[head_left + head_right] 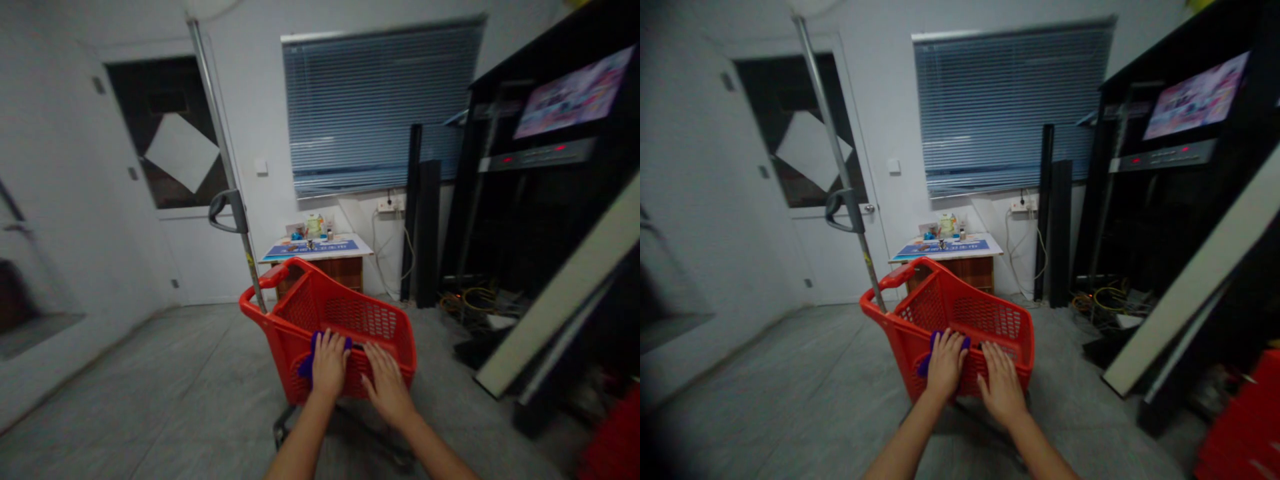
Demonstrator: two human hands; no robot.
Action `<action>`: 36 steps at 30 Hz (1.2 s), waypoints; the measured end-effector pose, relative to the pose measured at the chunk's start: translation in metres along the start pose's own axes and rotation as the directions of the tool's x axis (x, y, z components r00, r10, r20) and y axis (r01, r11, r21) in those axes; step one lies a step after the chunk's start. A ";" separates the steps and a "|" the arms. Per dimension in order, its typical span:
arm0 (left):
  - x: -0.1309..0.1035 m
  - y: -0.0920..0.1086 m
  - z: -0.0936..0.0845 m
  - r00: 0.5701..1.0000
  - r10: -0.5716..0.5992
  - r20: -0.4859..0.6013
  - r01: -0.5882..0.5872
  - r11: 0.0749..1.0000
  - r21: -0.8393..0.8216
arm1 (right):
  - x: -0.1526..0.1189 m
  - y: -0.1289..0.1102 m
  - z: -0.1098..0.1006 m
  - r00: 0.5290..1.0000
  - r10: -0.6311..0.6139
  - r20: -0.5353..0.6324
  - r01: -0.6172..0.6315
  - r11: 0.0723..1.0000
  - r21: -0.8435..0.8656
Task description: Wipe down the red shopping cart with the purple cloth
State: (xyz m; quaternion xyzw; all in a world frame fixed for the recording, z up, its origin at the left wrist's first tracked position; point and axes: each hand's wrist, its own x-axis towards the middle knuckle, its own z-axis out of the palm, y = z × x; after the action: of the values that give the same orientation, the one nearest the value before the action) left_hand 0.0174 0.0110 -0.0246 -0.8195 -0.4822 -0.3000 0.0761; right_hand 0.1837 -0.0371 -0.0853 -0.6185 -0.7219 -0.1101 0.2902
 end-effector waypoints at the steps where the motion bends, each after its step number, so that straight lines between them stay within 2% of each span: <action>1: -0.001 0.005 0.002 1.000 0.007 0.007 -0.007 1.000 -0.010 | 0.000 0.000 0.000 1.000 0.000 0.002 0.000 1.000 -0.001; 5: -0.001 0.018 0.007 0.999 0.041 0.024 -0.041 0.999 -0.031 | 0.000 0.001 -0.005 0.999 -0.011 0.031 0.011 1.000 0.006; 9: 0.002 0.007 -0.002 0.992 0.113 0.062 -0.113 0.994 0.000 | 0.001 0.002 -0.012 0.998 -0.024 0.063 0.022 0.999 0.028; 13: 0.002 0.000 -0.008 0.996 0.073 0.046 -0.075 0.997 0.037 | 0.001 -0.001 -0.012 0.998 -0.029 0.057 0.026 0.999 0.047; 17: -0.002 0.013 -0.001 1.000 0.012 -0.006 -0.012 0.999 0.044 | 0.000 -0.001 -0.008 0.999 -0.018 0.028 0.016 0.998 0.063; 20: -0.002 0.019 0.000 0.998 0.059 0.002 -0.059 0.997 0.044 | -0.001 0.004 -0.009 0.999 -0.035 0.025 0.033 0.996 0.081; 23: -0.001 0.015 -0.006 0.994 0.103 0.033 -0.104 0.993 0.051 | -0.002 0.010 -0.011 0.998 -0.053 0.045 0.049 0.995 0.089; 27: -0.003 0.010 -0.012 0.998 0.068 0.006 -0.068 0.995 0.069 | -0.005 0.017 -0.013 0.996 -0.062 0.068 0.056 0.995 0.087; 31: -0.008 0.023 -0.003 0.999 0.005 -0.034 -0.003 0.998 0.056 | -0.005 0.016 -0.014 0.995 -0.065 0.082 0.058 0.995 0.080; 36: -0.011 0.033 0.007 0.999 0.027 -0.024 -0.026 0.999 0.030 | -0.004 0.015 -0.024 0.990 -0.067 0.125 0.059 0.996 0.060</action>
State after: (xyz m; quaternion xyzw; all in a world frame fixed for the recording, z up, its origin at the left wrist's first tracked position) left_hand 0.0436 -0.0116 -0.0309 -0.8208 -0.4748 -0.3019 0.0981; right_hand 0.2052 -0.0492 -0.0711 -0.5928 -0.7609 -0.0594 0.2572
